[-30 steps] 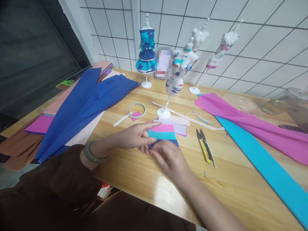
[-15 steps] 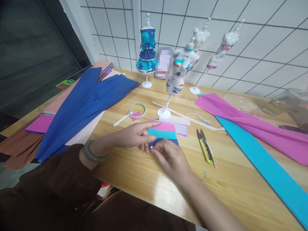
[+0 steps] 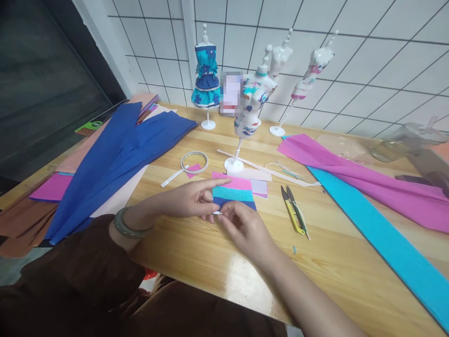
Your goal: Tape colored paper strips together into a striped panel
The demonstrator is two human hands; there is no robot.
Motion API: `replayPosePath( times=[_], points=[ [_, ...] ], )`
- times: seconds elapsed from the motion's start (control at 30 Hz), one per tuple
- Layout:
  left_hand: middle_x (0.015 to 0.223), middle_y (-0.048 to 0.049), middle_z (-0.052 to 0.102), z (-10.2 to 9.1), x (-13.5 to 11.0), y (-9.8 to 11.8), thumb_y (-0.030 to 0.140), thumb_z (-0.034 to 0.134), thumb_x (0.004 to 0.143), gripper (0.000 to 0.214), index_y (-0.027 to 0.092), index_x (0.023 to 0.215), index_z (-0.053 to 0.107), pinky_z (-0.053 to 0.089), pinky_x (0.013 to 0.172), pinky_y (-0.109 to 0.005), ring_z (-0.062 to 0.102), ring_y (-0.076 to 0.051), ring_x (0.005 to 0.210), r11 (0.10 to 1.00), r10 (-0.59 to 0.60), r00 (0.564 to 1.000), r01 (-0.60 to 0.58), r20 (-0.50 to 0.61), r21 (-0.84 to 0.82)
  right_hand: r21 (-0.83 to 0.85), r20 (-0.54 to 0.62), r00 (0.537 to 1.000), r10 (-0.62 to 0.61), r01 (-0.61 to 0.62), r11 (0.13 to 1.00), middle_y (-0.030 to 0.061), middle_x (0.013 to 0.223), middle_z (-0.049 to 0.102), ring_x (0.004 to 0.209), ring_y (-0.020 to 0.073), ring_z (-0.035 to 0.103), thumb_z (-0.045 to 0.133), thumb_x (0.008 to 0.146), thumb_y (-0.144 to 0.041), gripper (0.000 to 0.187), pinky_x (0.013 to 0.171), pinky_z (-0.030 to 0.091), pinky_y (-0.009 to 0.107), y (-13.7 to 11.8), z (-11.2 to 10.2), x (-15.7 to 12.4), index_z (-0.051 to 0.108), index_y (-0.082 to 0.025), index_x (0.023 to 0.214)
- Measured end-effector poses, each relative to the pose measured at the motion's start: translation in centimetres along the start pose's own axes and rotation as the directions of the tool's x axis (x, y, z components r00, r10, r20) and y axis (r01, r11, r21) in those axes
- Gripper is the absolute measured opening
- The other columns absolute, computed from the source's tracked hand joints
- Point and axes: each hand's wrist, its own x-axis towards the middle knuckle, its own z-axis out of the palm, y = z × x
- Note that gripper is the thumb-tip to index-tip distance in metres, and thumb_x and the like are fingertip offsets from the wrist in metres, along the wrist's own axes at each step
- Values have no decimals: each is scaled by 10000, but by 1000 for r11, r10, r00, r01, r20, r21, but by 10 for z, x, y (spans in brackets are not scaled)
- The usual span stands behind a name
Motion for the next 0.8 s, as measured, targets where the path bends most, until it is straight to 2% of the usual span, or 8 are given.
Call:
replayPosePath(
  times=[0.07,0.17,0.3,0.4,0.53,0.67,0.8],
  points=[
    [670,8,620,-1,0,1,176,560,794,759,211,1444,170,518,632,-271,645,-144,671,1000,-3,1000,2,22,16,12,3,1000,27,-27,1000,24,711,602,631,129,562,525,871,-246,58,560,468,243,2,0,0,545,-197,850],
    [630,17,604,-2,0,2,131,506,797,745,177,1449,149,521,623,-272,645,-143,662,1000,-7,999,6,47,7,9,-9,999,44,-44,999,22,707,593,624,129,553,524,871,-263,74,552,464,242,3,0,0,549,-194,859],
    [663,9,614,-1,1,3,124,499,780,728,184,1439,193,532,595,-278,636,-139,632,1000,-25,1000,24,9,19,21,-12,999,49,-48,999,19,703,592,622,133,553,521,867,-259,77,562,465,249,1,-3,0,558,-195,844],
    [674,14,609,0,1,0,120,519,765,711,215,1418,255,532,586,-269,635,-139,640,999,4,1000,-3,-24,33,61,-2,998,65,-65,996,19,703,597,629,138,551,519,866,-265,97,587,463,259,-4,-5,-1,570,-196,820],
    [667,22,586,2,3,-6,122,542,756,695,214,1399,294,514,545,-239,625,-131,623,1000,30,999,-30,-14,-7,147,37,990,137,-141,979,15,679,586,629,137,537,505,876,-287,149,595,446,255,-8,-5,-1,578,-192,786],
    [672,28,568,4,5,-9,154,561,771,700,223,1407,276,507,535,-242,602,-116,594,999,35,999,-35,8,-42,254,121,974,192,-218,942,35,745,621,697,147,560,486,886,-300,173,652,446,262,-6,-3,0,579,-186,794],
    [678,17,576,5,6,-11,182,555,798,699,219,1422,242,508,542,-238,604,-114,603,998,39,998,-37,39,-42,322,148,961,235,-271,907,37,751,626,708,151,560,496,882,-319,182,661,437,266,-2,-2,0,588,-182,806]
  ],
)
